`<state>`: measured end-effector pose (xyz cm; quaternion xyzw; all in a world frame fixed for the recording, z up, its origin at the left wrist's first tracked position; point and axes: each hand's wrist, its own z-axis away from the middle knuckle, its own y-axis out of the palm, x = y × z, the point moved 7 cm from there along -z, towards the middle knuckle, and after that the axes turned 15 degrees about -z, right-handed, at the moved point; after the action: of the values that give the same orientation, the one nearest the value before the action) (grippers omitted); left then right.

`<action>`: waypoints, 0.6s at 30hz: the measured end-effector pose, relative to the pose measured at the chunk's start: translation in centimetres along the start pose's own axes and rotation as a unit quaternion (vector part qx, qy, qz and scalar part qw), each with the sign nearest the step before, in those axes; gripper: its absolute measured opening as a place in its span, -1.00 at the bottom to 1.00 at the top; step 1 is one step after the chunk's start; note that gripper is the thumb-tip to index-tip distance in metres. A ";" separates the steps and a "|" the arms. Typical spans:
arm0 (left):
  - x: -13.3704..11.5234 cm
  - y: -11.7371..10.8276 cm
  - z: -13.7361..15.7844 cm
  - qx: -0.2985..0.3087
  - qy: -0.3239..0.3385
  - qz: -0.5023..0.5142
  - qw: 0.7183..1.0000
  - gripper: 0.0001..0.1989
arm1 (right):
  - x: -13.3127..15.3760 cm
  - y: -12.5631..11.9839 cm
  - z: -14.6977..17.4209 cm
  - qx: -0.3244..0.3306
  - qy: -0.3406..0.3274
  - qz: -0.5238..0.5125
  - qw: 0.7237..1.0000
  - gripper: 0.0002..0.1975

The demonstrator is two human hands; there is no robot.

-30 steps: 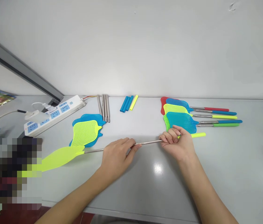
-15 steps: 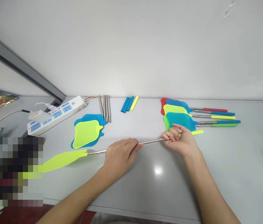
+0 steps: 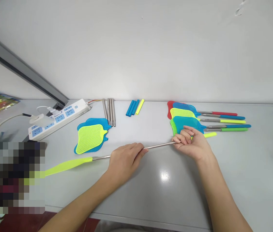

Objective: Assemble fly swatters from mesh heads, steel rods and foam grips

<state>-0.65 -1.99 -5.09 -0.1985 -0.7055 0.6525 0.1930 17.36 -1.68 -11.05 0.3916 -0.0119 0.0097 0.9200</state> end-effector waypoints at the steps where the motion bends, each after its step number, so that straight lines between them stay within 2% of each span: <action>1: 0.0 0.0 0.0 0.002 0.000 0.001 1.000 -0.66 | 0.0 0.0 0.0 -0.002 0.002 -0.002 1.000 -0.67; 7: 0.0 0.1 0.0 0.022 0.001 0.005 1.000 -0.64 | -0.2 0.1 0.5 -0.020 0.024 -0.029 0.999 -0.66; 18: 0.6 0.5 0.0 0.022 -0.004 0.018 1.000 -0.63 | -0.8 -0.2 -0.1 -0.013 0.012 -0.053 0.998 -0.66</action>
<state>-1.11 -1.62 -5.56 -0.2040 -0.6881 0.6719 0.1827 16.55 -1.79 -11.31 0.3795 0.0198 -0.0343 0.9243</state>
